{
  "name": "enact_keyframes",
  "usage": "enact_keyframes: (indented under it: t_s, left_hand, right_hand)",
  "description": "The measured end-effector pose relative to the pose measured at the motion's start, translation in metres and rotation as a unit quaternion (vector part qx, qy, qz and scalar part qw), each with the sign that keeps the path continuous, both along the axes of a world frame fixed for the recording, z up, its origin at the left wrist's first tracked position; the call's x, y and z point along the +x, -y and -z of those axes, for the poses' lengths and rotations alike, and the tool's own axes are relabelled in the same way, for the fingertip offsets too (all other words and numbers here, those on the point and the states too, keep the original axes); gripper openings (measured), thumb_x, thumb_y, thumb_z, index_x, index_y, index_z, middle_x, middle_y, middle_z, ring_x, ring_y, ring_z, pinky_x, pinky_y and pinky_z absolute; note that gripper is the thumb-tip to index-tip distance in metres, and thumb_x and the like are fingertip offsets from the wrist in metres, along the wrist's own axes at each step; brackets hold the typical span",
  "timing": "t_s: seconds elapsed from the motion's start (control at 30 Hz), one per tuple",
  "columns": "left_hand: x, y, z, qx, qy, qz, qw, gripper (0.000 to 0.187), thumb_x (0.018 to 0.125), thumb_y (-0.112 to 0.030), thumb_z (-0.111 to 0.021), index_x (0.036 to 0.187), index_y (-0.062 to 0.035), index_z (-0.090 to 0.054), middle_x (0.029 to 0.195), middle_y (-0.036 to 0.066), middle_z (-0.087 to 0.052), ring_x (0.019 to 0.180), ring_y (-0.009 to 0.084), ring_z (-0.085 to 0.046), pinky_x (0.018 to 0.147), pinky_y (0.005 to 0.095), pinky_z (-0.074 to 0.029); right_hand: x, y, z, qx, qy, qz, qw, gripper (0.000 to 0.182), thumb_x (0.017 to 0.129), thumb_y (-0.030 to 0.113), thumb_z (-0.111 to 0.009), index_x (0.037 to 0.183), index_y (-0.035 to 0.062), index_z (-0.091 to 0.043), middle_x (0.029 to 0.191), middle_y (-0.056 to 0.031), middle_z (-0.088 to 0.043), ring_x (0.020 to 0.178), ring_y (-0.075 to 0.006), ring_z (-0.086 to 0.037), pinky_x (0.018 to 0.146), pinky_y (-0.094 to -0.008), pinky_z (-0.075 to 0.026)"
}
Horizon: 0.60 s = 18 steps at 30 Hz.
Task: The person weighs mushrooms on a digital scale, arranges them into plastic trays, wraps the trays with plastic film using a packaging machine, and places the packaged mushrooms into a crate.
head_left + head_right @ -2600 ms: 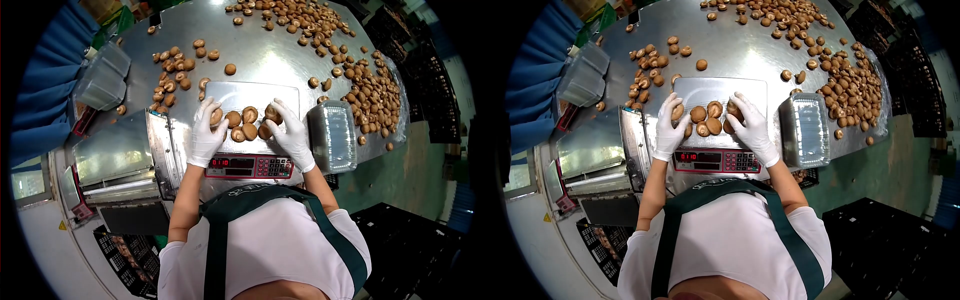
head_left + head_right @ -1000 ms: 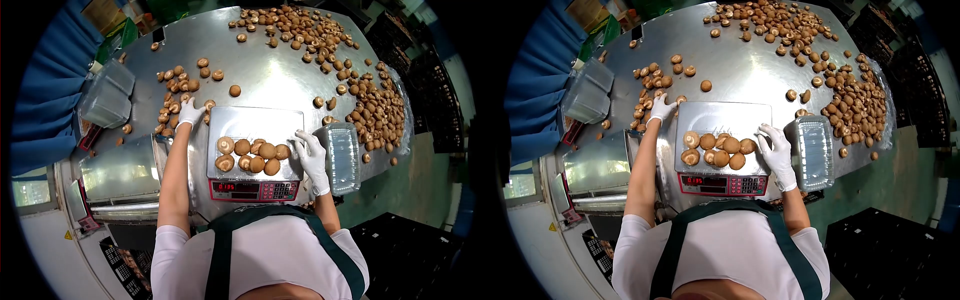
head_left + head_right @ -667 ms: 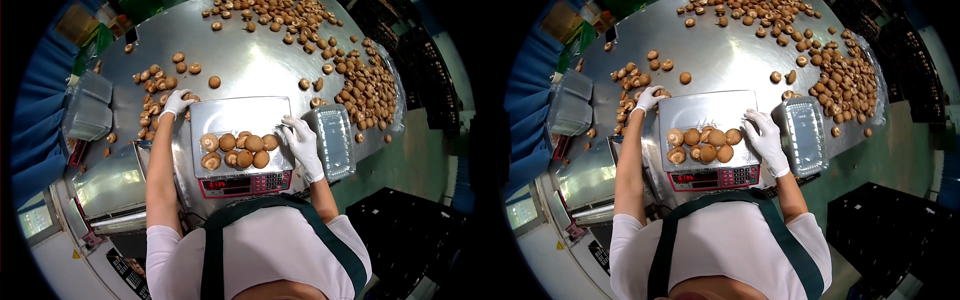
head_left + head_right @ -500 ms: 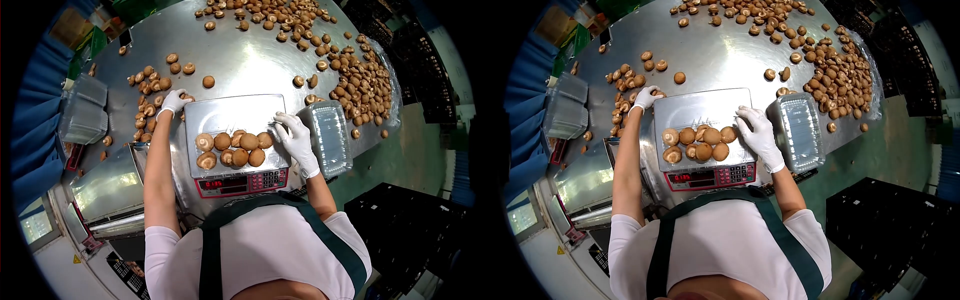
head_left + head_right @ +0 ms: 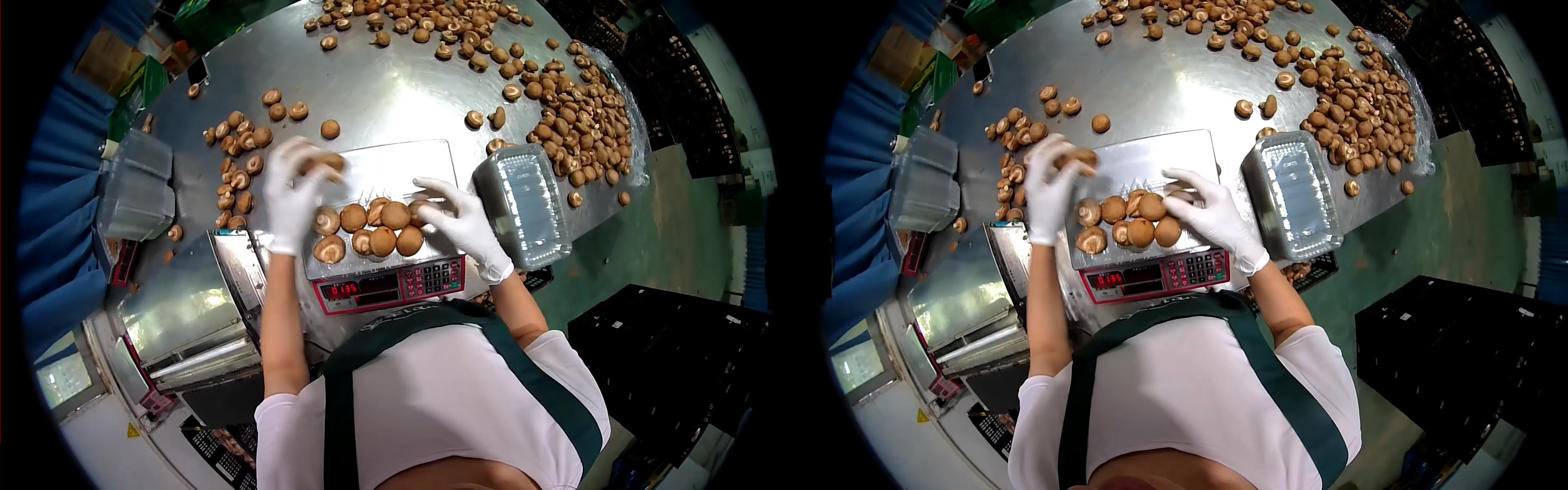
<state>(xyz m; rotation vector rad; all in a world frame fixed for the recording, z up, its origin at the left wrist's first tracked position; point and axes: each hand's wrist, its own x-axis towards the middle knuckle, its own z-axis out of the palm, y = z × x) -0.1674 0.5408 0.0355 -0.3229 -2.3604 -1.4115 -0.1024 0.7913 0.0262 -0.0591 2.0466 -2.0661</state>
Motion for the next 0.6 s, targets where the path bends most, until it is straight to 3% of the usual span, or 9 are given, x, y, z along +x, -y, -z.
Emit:
enact_keyframes:
  t_s: [0.07,0.1,0.23,0.33,0.37,0.43,0.47,0.53,0.6]
  left_hand:
    - [0.042,-0.035,-0.007,-0.032,-0.017,0.085,0.996,0.031,0.069,-0.012,-0.074,0.098,-0.005,-0.064,0.114,0.013,-0.053,0.105,0.0276,-0.053,0.091,0.0355,-0.044]
    - [0.059,-0.048,-0.005,-0.025,-0.005,0.116,0.993,0.033,0.068,-0.011,-0.074,0.099,-0.0048,-0.064,0.115,0.014,-0.052,0.106,0.0287,-0.053,0.092,0.0356,-0.044]
    - [0.091,-0.058,0.017,-0.006,-0.008,0.106,0.994,0.03,0.074,-0.008,-0.069,0.103,-0.0048,-0.063,0.118,0.015,-0.052,0.107,0.0302,-0.054,0.092,0.0362,-0.044]
    - [0.106,-0.041,0.029,0.009,-0.036,-0.006,0.999,0.023,0.08,-0.004,-0.065,0.103,-0.0034,-0.063,0.114,0.015,-0.057,0.1,0.0277,-0.058,0.086,0.0321,-0.048]
    - [0.111,-0.032,0.035,-0.019,-0.053,-0.038,0.998,0.024,0.079,-0.002,-0.065,0.102,-0.0023,-0.062,0.116,0.016,-0.056,0.101,0.0284,-0.059,0.086,0.031,-0.048]
    - [0.122,-0.015,0.06,-0.015,-0.016,-0.017,1.0,0.031,0.081,-0.01,-0.065,0.112,-0.0071,-0.06,0.124,0.014,-0.053,0.111,0.0307,-0.054,0.095,0.0411,-0.042]
    - [0.127,-0.015,0.066,-0.016,-0.017,-0.017,1.0,0.031,0.081,-0.01,-0.065,0.112,-0.0071,-0.06,0.124,0.014,-0.053,0.111,0.0307,-0.054,0.095,0.0411,-0.042]
    - [0.134,-0.016,0.07,-0.404,-0.049,-0.017,0.913,0.043,0.084,-0.021,-0.062,0.125,-0.0145,-0.053,0.132,0.01,-0.049,0.122,0.0324,-0.044,0.103,0.0536,-0.027]
    - [0.137,-0.019,0.069,-0.385,-0.027,-0.009,0.922,0.046,0.084,-0.025,-0.061,0.129,-0.0173,-0.05,0.134,0.009,-0.047,0.126,0.0324,-0.04,0.104,0.0566,-0.021]
  right_hand:
    - [0.007,0.008,-0.007,-0.068,0.057,-0.072,0.993,0.056,0.084,0.015,-0.064,0.135,0.0065,-0.041,0.111,-0.0127,-0.06,0.097,-0.0129,-0.058,0.079,-0.0232,-0.049]
    - [0.014,0.016,-0.011,-0.155,0.079,-0.08,0.982,0.053,0.084,0.013,-0.065,0.132,0.0061,-0.045,0.11,-0.0099,-0.06,0.096,-0.0111,-0.057,0.08,-0.0227,-0.049]
    - [0.03,0.016,-0.004,-0.082,0.046,-0.055,0.994,0.041,0.083,0.009,-0.066,0.123,0.003,-0.054,0.109,-0.0077,-0.06,0.093,-0.0098,-0.057,0.078,-0.0219,-0.049]
    - [0.041,0.002,-0.004,0.06,-0.005,0.051,0.997,0.038,0.083,0.008,-0.066,0.12,0.0017,-0.057,0.112,-0.0079,-0.059,0.092,-0.009,-0.058,0.076,-0.0213,-0.05]
    - [0.041,0.0,0.01,0.081,-0.151,0.11,0.979,0.041,0.079,0.005,-0.068,0.118,0.0008,-0.057,0.113,-0.0134,-0.061,0.102,-0.0176,-0.059,0.085,-0.0265,-0.049]
    - [0.036,-0.015,0.031,0.317,-0.32,0.1,0.887,0.051,0.076,0.007,-0.071,0.123,0.0007,-0.052,0.119,-0.0198,-0.056,0.109,-0.0272,-0.056,0.091,-0.0331,-0.047]
    - [0.038,-0.014,0.034,0.341,-0.309,0.055,0.886,0.055,0.076,0.009,-0.071,0.125,-0.001,-0.048,0.123,-0.0231,-0.051,0.113,-0.0335,-0.051,0.094,-0.0368,-0.043]
    - [0.04,-0.014,0.044,0.425,-0.319,-0.031,0.846,0.066,0.076,0.019,-0.071,0.129,-0.004,-0.04,0.13,-0.0252,-0.043,0.122,-0.0403,-0.041,0.102,-0.0411,-0.036]
    - [0.038,-0.012,0.041,0.424,-0.338,-0.037,0.839,0.065,0.076,0.02,-0.071,0.128,-0.0043,-0.041,0.129,-0.0251,-0.044,0.122,-0.0413,-0.041,0.102,-0.0413,-0.036]
